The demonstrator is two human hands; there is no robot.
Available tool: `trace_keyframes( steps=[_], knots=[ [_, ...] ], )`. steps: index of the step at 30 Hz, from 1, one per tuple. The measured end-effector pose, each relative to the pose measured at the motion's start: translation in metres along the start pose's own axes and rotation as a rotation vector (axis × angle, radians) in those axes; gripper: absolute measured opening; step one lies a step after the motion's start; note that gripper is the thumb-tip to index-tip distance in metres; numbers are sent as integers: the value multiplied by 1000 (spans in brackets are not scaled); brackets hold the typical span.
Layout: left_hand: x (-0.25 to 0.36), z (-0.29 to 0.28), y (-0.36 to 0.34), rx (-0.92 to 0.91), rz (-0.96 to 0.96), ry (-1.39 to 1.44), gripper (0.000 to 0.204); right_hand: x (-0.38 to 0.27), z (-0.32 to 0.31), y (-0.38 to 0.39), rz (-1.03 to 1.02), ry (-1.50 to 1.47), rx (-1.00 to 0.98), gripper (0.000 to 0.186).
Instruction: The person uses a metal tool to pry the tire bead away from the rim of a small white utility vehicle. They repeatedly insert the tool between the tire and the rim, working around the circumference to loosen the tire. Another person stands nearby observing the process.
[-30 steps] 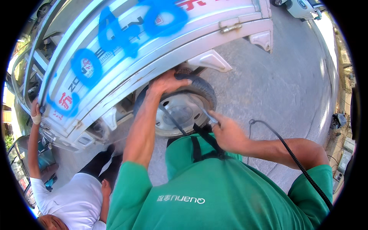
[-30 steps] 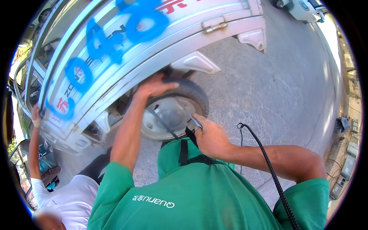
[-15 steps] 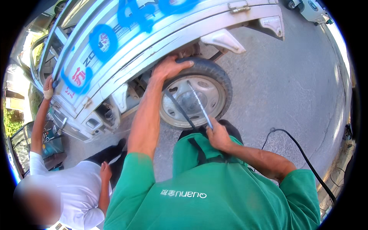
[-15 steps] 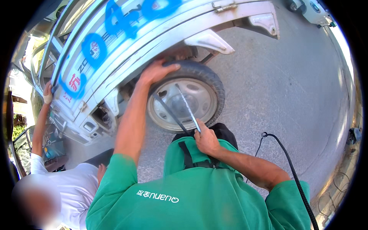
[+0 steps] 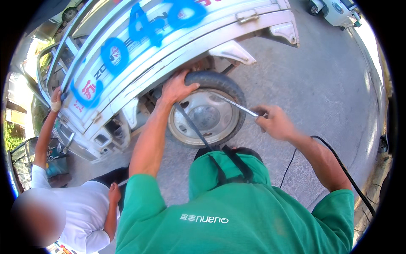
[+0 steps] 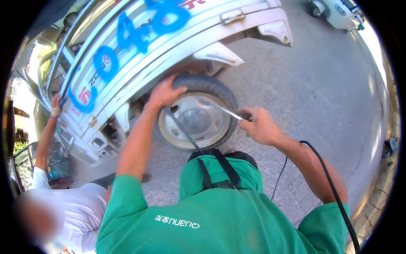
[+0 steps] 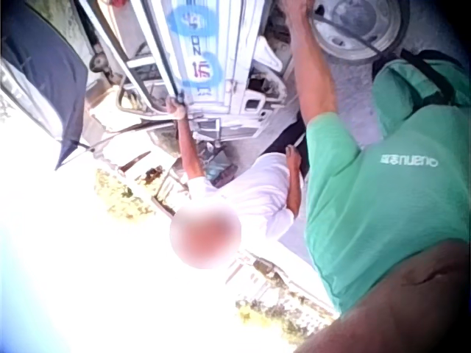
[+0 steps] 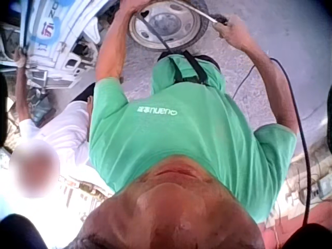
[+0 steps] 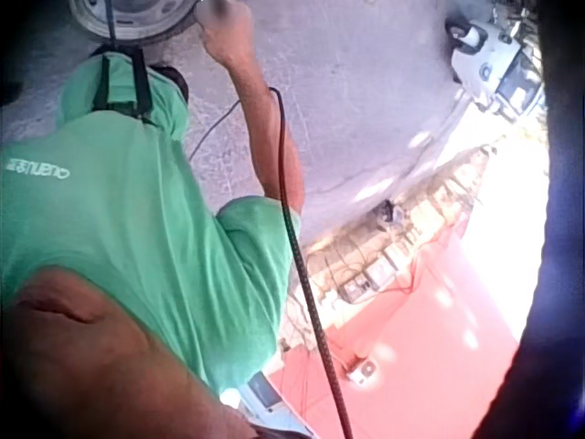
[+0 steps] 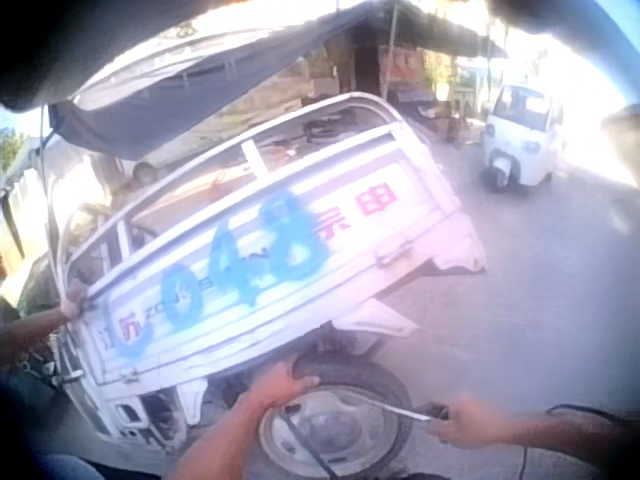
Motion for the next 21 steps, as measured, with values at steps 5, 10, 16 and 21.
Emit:
trace_keyframes(
  steps=[5, 10, 16, 21],
  knots=[
    [34, 9, -13, 53, -47, -109, 80, 5, -64, -17, -102, 205, -10, 38],
    [41, 9, -21, 44, -108, -237, 83, -9, -93, -46, -178, 312, -60, 37],
    [39, 7, -63, -97, -163, -234, 83, -35, -135, -96, -178, 343, -173, 37],
    [36, 3, -81, -81, -122, -205, 81, -48, -150, -150, -192, 420, -271, 38]
  ],
)
Point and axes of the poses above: each hand's wrist, its own y-axis away from the middle knuckle, its own z-axis out of the palm, x = y × z, the point moved 3 cm from there along -y, towards the middle knuckle, and after that the axes turned 6 degrees about y, right-handed, at the moved point
